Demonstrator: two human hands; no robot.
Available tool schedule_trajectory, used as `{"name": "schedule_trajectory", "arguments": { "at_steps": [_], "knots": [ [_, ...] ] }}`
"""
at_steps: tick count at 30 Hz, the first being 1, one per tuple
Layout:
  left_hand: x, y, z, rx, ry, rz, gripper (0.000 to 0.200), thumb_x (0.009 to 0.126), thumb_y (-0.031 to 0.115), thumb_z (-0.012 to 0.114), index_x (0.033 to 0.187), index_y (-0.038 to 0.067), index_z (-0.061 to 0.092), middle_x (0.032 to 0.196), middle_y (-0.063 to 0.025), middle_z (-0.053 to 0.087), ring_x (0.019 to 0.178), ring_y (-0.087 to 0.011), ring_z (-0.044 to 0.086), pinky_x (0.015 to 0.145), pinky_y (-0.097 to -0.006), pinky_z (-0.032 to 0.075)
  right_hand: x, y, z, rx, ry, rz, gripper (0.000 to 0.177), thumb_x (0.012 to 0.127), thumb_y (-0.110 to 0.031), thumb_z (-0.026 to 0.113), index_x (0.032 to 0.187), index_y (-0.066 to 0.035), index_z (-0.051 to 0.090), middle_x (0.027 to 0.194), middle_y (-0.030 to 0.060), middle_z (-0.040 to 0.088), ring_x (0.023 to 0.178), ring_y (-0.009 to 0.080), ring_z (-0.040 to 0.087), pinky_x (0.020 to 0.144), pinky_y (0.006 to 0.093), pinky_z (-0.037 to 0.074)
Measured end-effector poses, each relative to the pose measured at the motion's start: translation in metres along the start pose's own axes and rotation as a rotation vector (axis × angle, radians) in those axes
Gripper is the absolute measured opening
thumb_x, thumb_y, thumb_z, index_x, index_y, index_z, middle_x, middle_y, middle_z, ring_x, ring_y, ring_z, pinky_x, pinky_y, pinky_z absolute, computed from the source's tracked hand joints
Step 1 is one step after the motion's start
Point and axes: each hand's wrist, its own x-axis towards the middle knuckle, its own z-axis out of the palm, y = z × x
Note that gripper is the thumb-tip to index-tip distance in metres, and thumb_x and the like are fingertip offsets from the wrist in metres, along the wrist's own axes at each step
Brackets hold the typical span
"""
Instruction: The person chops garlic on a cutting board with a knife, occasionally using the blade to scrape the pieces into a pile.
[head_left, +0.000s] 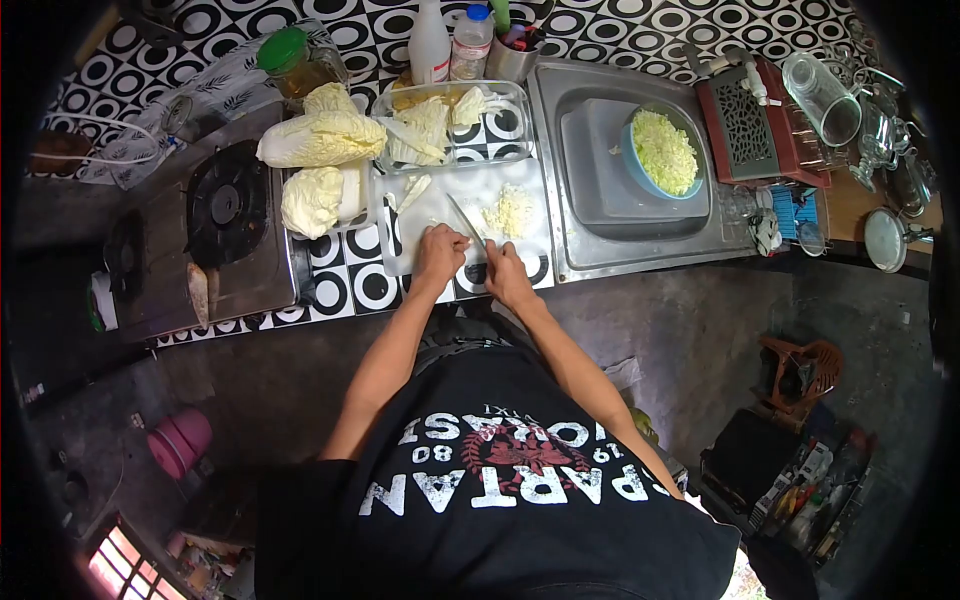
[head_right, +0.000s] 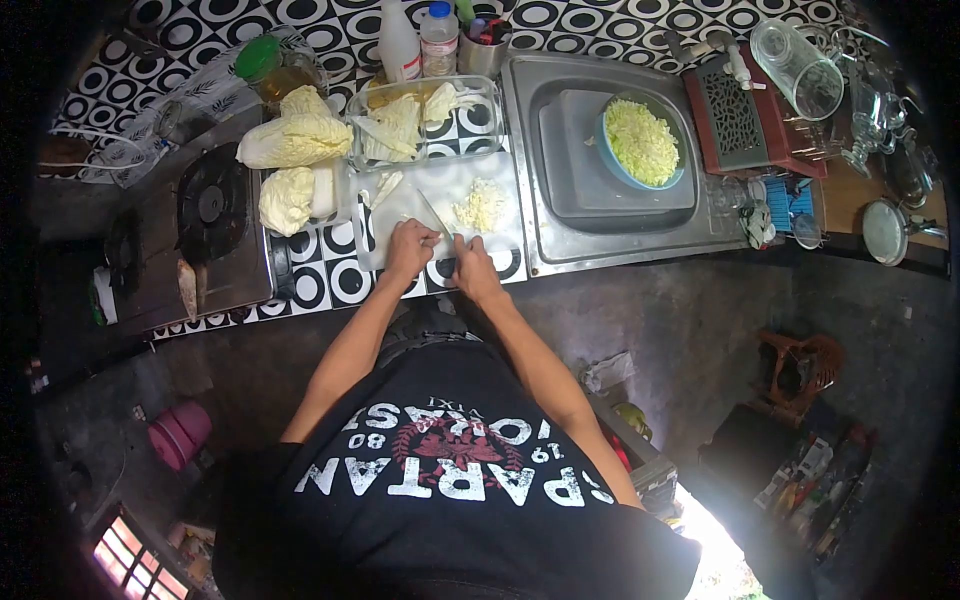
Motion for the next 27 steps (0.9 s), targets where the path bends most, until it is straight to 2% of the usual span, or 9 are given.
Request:
{"name": "schedule_trajectory", "arguments": {
  "at_steps": [7, 12, 20, 25, 27],
  "knots": [
    [0.000, 0.004, 0.000, 0.048, 0.013, -0.021, 0.010, 0.071, 0.013, 0.062, 0.076, 0.012, 0.072, 0.078, -0.0112, 0.061, 0.080, -0.0307, 0.053, 0.075, -0.0384, 0.045, -0.006, -0.013, -0.016, -0.066, -0.092, 0.036, 0.043, 0.073, 0.004, 0.053, 0.116, 0.001, 0.049, 0.083, 0.0257, 0.048, 0.071, 0.0441, 0.053, 0.067, 0.0476, 0.044],
    [0.001, 0.002, 0.001, 0.035, 0.049, -0.021, 0.010, 0.071, 0.013, 0.063, 0.076, 0.013, 0.072, 0.078, -0.0103, 0.061, 0.080, -0.0304, 0.053, 0.075, -0.0384, 0.045, -0.021, -0.007, 0.000, 0.000, 0.002, 0.019, 0.046, 0.072, 0.004, 0.054, 0.117, 0.000, 0.049, 0.087, 0.0249, 0.047, 0.073, 0.0429, 0.054, 0.068, 0.0470, 0.046],
    [0.000, 0.004, 0.004, 0.043, 0.072, -0.022, 0.008, 0.069, 0.012, 0.064, 0.073, 0.013, 0.071, 0.077, -0.0097, 0.061, 0.079, -0.0303, 0.054, 0.074, -0.0383, 0.045, 0.011, -0.015, -0.005, -0.062, -0.057, 0.019, 0.050, 0.070, 0.004, 0.054, 0.119, 0.003, 0.048, 0.086, 0.0253, 0.048, 0.076, 0.0410, 0.055, 0.069, 0.0446, 0.046],
    [0.001, 0.008, 0.002, -0.007, 0.088, -0.122, 0.006, 0.068, 0.011, 0.064, 0.069, 0.013, 0.070, 0.075, -0.0103, 0.062, 0.078, -0.0303, 0.055, 0.074, -0.0379, 0.046, -0.005, -0.013, -0.015, -0.049, -0.116, 0.016, 0.047, 0.071, 0.004, 0.053, 0.118, 0.003, 0.049, 0.083, 0.0262, 0.049, 0.074, 0.0413, 0.054, 0.069, 0.0456, 0.046],
    [0.001, 0.010, 0.001, -0.013, 0.088, -0.126, 0.006, 0.068, 0.011, 0.064, 0.068, 0.014, 0.070, 0.075, -0.0104, 0.062, 0.078, -0.0303, 0.055, 0.074, -0.0379, 0.046, -0.016, -0.013, -0.014, -0.046, -0.081, 0.020, 0.049, 0.071, 0.004, 0.053, 0.119, 0.002, 0.048, 0.085, 0.0257, 0.049, 0.073, 0.0407, 0.054, 0.069, 0.0457, 0.045]
  ]
}}
